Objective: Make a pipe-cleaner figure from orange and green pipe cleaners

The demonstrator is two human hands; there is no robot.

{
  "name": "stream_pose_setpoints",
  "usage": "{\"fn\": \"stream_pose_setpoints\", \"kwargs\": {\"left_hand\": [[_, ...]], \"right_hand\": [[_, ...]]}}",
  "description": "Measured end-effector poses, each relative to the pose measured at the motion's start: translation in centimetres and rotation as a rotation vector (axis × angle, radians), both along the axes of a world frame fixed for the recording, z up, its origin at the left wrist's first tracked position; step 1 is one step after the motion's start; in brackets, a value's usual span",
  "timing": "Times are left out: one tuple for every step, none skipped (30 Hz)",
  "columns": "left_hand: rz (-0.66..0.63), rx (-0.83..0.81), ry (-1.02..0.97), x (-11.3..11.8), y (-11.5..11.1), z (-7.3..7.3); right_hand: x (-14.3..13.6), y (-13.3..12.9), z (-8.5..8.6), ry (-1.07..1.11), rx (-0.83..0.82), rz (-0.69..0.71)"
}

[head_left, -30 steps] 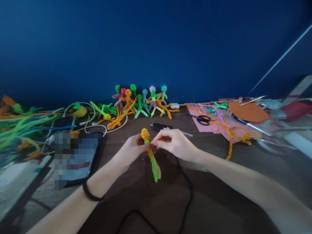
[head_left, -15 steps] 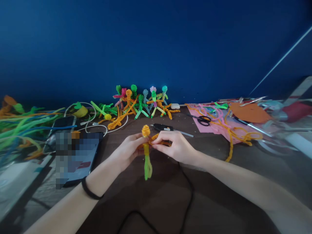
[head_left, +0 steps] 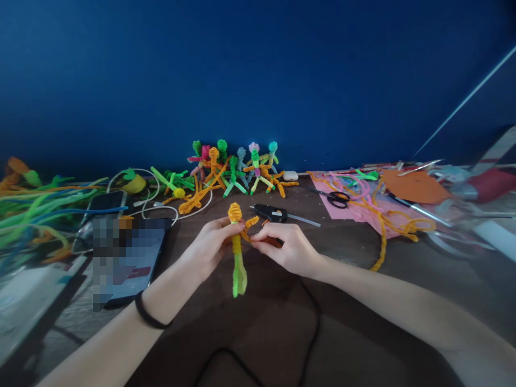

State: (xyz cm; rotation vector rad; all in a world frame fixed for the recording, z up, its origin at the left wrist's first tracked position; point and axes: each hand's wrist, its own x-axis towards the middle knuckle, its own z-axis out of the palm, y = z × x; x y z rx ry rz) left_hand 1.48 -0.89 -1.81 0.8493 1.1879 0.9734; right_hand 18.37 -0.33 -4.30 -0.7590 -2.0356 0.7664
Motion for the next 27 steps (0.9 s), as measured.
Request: {"fn": "stream_pose_setpoints", "kwargs": {"left_hand": [[0.008,0.001,0.01,-0.1,0.1,0.0],[0.014,0.002,0.018,-0.2,0.1,0.0],[0.016,0.006,0.021,-0.2,0.1,0.0],[0.014,0.011,0.016,-0.2,0.1,0.0],[0.007,0.014,0.006,-0.2,0.1,0.0],[-0.002,0.016,-0.005,-0.1,0.0,0.0],[-0.014,0.016,-0.016,-0.1,-0.1,0.1],[-0.026,0.014,-0.026,0.0,-0.2,0.1],[-0.039,0.013,-0.033,0.1,-0.2,0.1],[-0.052,0.013,-0.036,0.1,-0.3,0.1],[-0.063,0.014,-0.038,0.1,-0.4,0.1],[-0.074,0.013,-0.038,0.1,-0.4,0.1],[-0.086,0.007,-0.037,0.1,-0.4,0.1],[-0.095,-0.004,-0.036,0.1,-0.5,0.2],[-0.103,-0.016,-0.034,0.1,-0.5,0.3],[-0.114,-0.026,-0.028,0.2,-0.6,0.4],[-0.125,-0.035,-0.017,0.2,-0.7,0.6],[-0.142,-0.037,-0.002,0.3,-0.8,0.7],[-0.166,-0.039,0.012,0.3,-0.9,0.7],[-0.191,-0.036,0.024,0.4,-1.0,0.8],[-0.215,-0.031,0.034,0.4,-1.1,0.7],[-0.232,-0.025,0.041,0.4,-1.1,0.7],[-0.242,-0.016,0.047,0.5,-1.1,0.6],[-0.245,-0.008,0.057,0.5,-1.1,0.5],[-0.244,-0.001,0.068,0.5,-1.1,0.4],[-0.241,0.005,0.079,0.5,-1.0,0.3],[-0.235,0.01,0.09,0.5,-1.0,0.2]], "right_hand": [[0.0,0.1,0.0,0.009,-0.078,-0.011],[0.0,0.3,-0.1,0.017,-0.162,-0.015],[0.0,0.4,-0.2,0.024,-0.246,-0.011],[-0.1,0.5,-0.3,0.033,-0.326,-0.001],[-0.1,0.7,-0.4,0.043,-0.397,0.017],[-0.2,0.8,-0.6,0.054,-0.455,0.039],[-0.2,0.8,-0.7,0.062,-0.502,0.062],[-0.3,0.8,-0.9,0.069,-0.538,0.083],[-0.4,0.8,-1.0,0.072,-0.566,0.099],[-0.4,0.7,-1.2,0.073,-0.586,0.112],[-0.5,0.7,-1.2,0.073,-0.6,0.119],[-0.5,0.7,-1.3,0.076,-0.61,0.122],[-0.5,0.6,-1.3,0.078,-0.616,0.123],[-0.4,0.6,-1.2,0.081,-0.619,0.121],[-0.4,0.7,-1.1,0.078,-0.614,0.116],[-0.3,0.8,-1.0,0.069,-0.607,0.106],[-0.2,0.9,-0.8,0.059,-0.602,0.094],[-0.1,1.0,-0.7,0.052,-0.599,0.079],[0.0,1.1,-0.5,0.052,-0.595,0.063],[0.1,1.1,-0.3,0.057,-0.592,0.048],[0.1,1.2,-0.2,0.064,-0.588,0.035],[0.2,1.2,0.0,0.07,-0.578,0.024],[0.2,1.2,0.1,0.071,-0.563,0.015],[0.2,1.1,0.2,0.067,-0.548,0.008],[0.3,1.1,0.3,0.061,-0.534,0.003],[0.3,1.1,0.4,0.057,-0.519,-0.001],[0.3,1.0,0.4,0.054,-0.503,-0.004]]}}
